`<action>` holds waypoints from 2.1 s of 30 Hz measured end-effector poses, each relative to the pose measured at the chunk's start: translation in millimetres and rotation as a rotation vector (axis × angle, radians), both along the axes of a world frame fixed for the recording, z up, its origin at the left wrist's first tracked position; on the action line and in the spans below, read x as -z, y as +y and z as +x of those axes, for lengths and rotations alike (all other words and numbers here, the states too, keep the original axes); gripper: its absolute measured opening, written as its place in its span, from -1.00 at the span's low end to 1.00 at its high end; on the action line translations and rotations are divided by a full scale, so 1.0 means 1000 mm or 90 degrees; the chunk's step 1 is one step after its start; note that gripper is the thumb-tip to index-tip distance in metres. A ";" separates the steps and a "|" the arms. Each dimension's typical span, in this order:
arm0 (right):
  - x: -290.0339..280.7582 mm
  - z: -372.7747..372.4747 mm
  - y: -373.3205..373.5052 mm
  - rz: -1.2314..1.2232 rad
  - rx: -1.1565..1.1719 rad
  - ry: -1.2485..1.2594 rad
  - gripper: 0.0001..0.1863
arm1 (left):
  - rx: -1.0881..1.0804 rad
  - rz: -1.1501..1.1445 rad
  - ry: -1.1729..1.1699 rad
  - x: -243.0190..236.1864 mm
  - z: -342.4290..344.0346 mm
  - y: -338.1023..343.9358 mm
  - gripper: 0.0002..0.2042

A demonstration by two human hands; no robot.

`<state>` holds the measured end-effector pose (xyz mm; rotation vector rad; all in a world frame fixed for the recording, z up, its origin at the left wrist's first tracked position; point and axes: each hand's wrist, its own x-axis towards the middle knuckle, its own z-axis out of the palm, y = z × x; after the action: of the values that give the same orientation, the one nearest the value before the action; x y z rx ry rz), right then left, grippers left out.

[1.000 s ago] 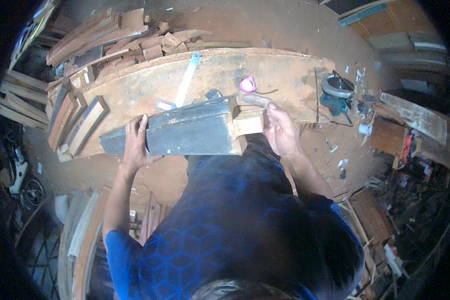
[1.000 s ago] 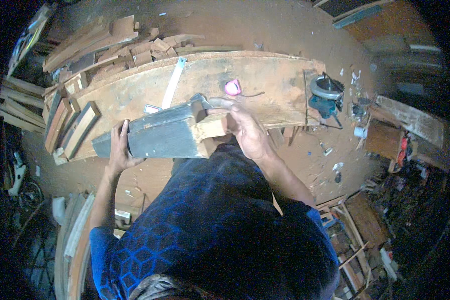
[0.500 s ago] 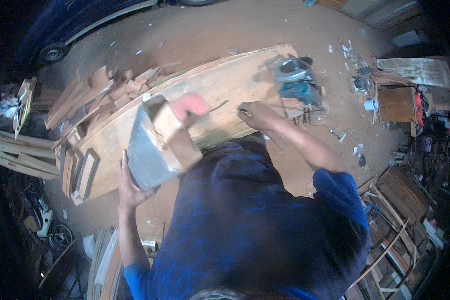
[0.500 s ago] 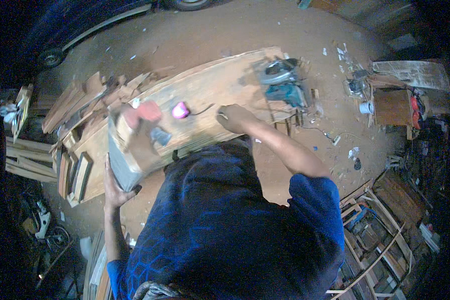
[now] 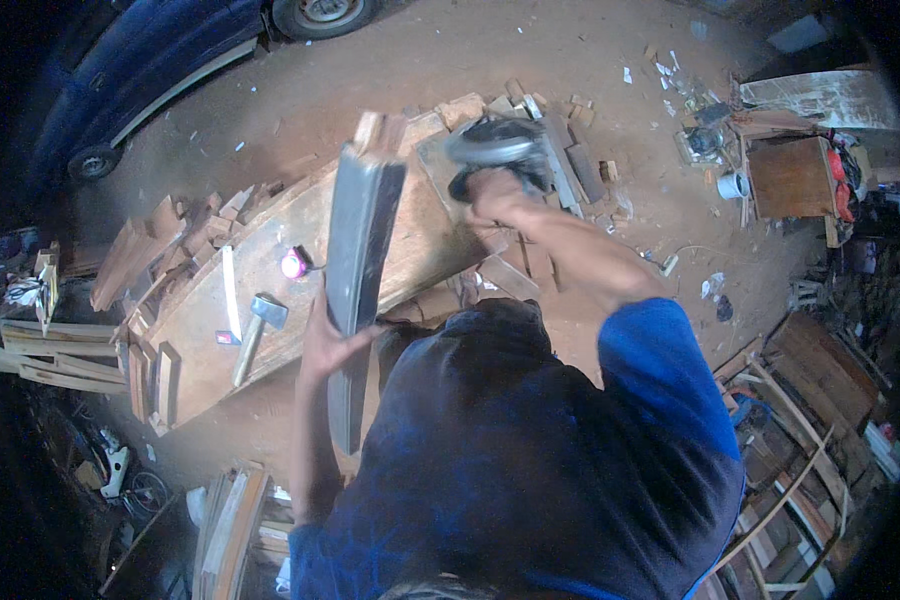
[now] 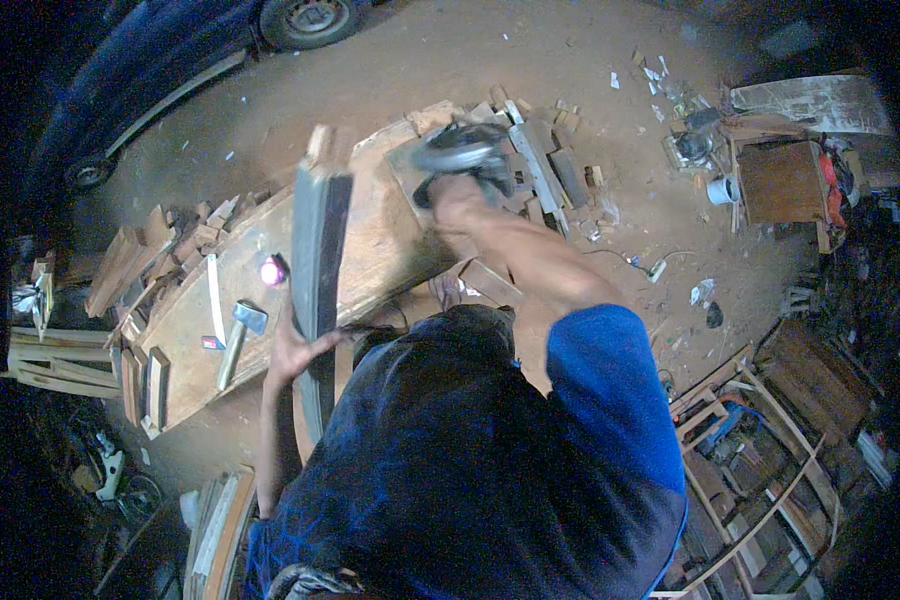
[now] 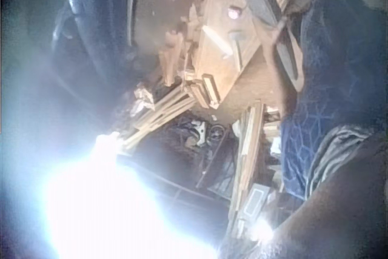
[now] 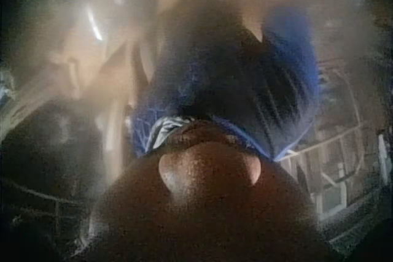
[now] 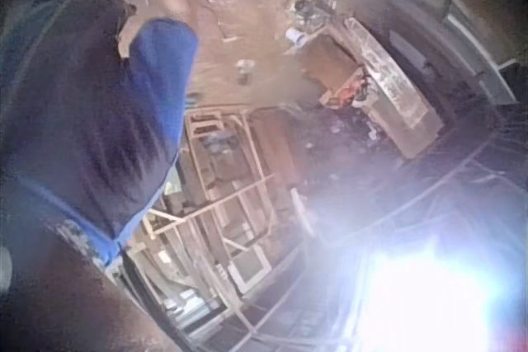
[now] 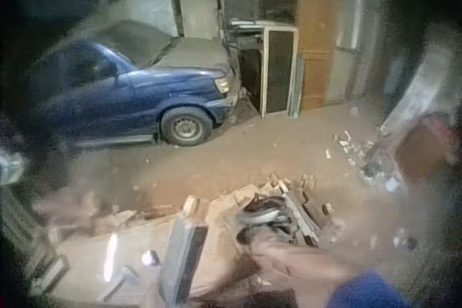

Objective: The person uses a circular saw to cut a long plank of wood into smaller pieces on a workbench. They measure the wood with a tape measure and mark it with a pencil before cutting. The person also uses a hammer to split a piece of wood and stacks the cut pieces.

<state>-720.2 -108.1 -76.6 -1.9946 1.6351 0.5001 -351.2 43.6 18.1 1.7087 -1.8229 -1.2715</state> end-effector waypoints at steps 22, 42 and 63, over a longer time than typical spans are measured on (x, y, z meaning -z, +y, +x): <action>-0.138 -0.159 0.263 -0.241 0.830 -0.517 -0.83 | 0.313 0.128 -0.315 0.151 -0.224 -0.114 0.30; -0.121 -0.107 0.175 -0.122 0.570 -0.460 -0.64 | 0.304 0.127 -0.294 0.132 -0.196 -0.100 0.23; -0.113 -0.088 0.100 -0.093 0.514 -0.403 -0.73 | 0.326 0.079 -0.153 0.152 -0.177 -0.108 0.25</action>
<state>-808.0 -7.8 36.5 -1.1994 1.8582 -0.5068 -527.7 -64.6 -134.0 1.5637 -2.4860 -1.4389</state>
